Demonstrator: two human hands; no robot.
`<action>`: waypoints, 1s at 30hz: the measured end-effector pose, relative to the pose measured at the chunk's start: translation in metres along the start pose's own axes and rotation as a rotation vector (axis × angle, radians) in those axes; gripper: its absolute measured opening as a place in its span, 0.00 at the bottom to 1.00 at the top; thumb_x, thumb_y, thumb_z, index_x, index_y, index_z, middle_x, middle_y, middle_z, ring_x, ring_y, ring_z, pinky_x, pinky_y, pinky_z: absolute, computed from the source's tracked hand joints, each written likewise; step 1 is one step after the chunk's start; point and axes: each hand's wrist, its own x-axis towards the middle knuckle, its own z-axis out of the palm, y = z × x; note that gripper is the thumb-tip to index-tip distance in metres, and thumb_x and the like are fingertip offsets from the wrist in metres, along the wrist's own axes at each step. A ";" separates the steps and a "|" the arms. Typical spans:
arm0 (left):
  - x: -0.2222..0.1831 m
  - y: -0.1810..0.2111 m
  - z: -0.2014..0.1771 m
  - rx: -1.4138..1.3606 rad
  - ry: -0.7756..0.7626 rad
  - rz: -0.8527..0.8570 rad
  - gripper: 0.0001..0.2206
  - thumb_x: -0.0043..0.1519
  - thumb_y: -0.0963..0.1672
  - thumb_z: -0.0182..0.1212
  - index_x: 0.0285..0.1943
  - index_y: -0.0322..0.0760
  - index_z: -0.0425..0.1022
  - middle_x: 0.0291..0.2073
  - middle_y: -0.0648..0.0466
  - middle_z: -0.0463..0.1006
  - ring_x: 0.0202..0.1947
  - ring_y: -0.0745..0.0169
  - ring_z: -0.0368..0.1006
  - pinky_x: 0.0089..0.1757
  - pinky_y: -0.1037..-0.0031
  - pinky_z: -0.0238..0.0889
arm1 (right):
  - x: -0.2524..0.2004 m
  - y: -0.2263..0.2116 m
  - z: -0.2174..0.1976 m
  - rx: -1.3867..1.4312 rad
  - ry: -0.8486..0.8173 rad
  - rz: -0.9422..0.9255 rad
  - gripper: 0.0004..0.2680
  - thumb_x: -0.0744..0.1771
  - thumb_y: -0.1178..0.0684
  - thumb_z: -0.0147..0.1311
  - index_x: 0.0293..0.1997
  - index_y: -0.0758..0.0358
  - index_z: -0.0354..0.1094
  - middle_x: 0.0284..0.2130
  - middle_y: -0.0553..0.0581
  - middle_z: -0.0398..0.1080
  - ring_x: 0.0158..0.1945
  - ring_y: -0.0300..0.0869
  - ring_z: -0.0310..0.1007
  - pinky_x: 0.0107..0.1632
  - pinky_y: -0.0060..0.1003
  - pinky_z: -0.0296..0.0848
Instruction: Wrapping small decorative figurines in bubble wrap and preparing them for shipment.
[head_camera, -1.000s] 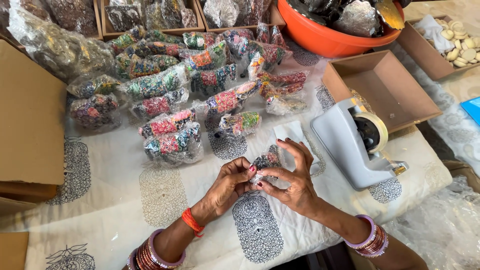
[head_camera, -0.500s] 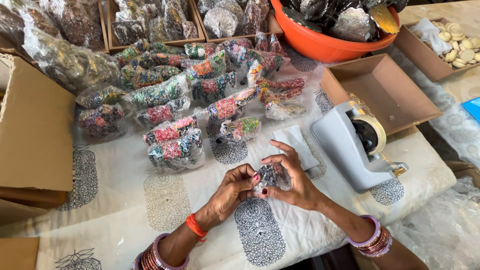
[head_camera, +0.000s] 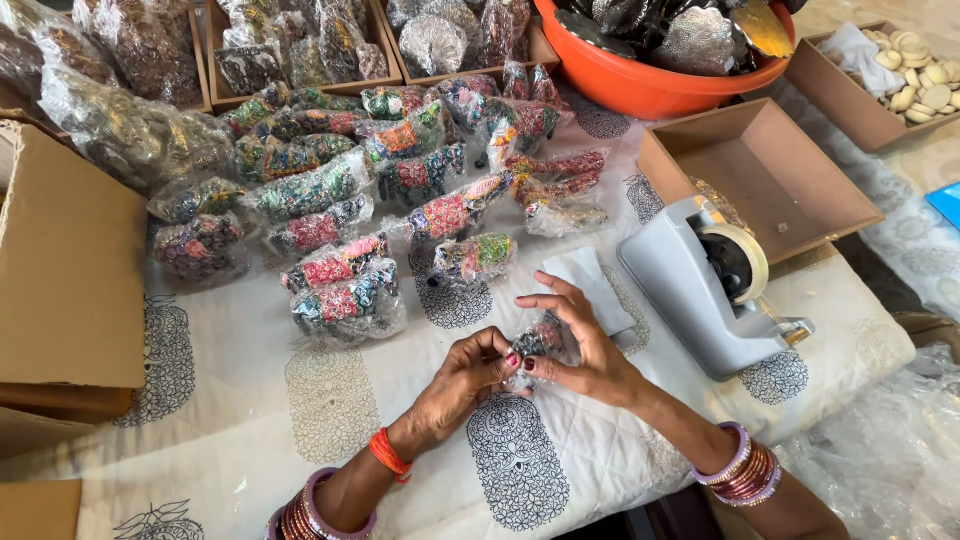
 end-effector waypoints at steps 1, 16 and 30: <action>-0.001 -0.001 -0.001 0.004 0.000 -0.001 0.03 0.67 0.41 0.57 0.43 0.34 0.71 0.41 0.53 0.78 0.41 0.66 0.77 0.48 0.66 0.76 | -0.001 0.006 -0.001 0.002 0.003 -0.002 0.25 0.62 0.43 0.66 0.65 0.50 0.63 0.74 0.61 0.45 0.77 0.56 0.42 0.71 0.53 0.52; -0.008 -0.003 0.013 0.324 -0.004 0.184 0.02 0.69 0.38 0.55 0.46 0.33 0.67 0.39 0.53 0.72 0.41 0.68 0.68 0.45 0.73 0.67 | -0.013 0.037 -0.019 0.293 0.403 0.013 0.26 0.70 0.34 0.45 0.72 0.62 0.52 0.70 0.62 0.55 0.73 0.49 0.53 0.73 0.50 0.51; -0.033 0.007 0.073 1.282 0.053 0.599 0.19 0.58 0.35 0.67 0.58 0.27 0.72 0.54 0.43 0.68 0.49 0.48 0.77 0.48 0.67 0.77 | -0.025 0.045 0.012 0.655 -0.010 0.202 0.23 0.63 0.43 0.63 0.59 0.63 0.61 0.44 0.57 0.72 0.46 0.40 0.75 0.50 0.38 0.79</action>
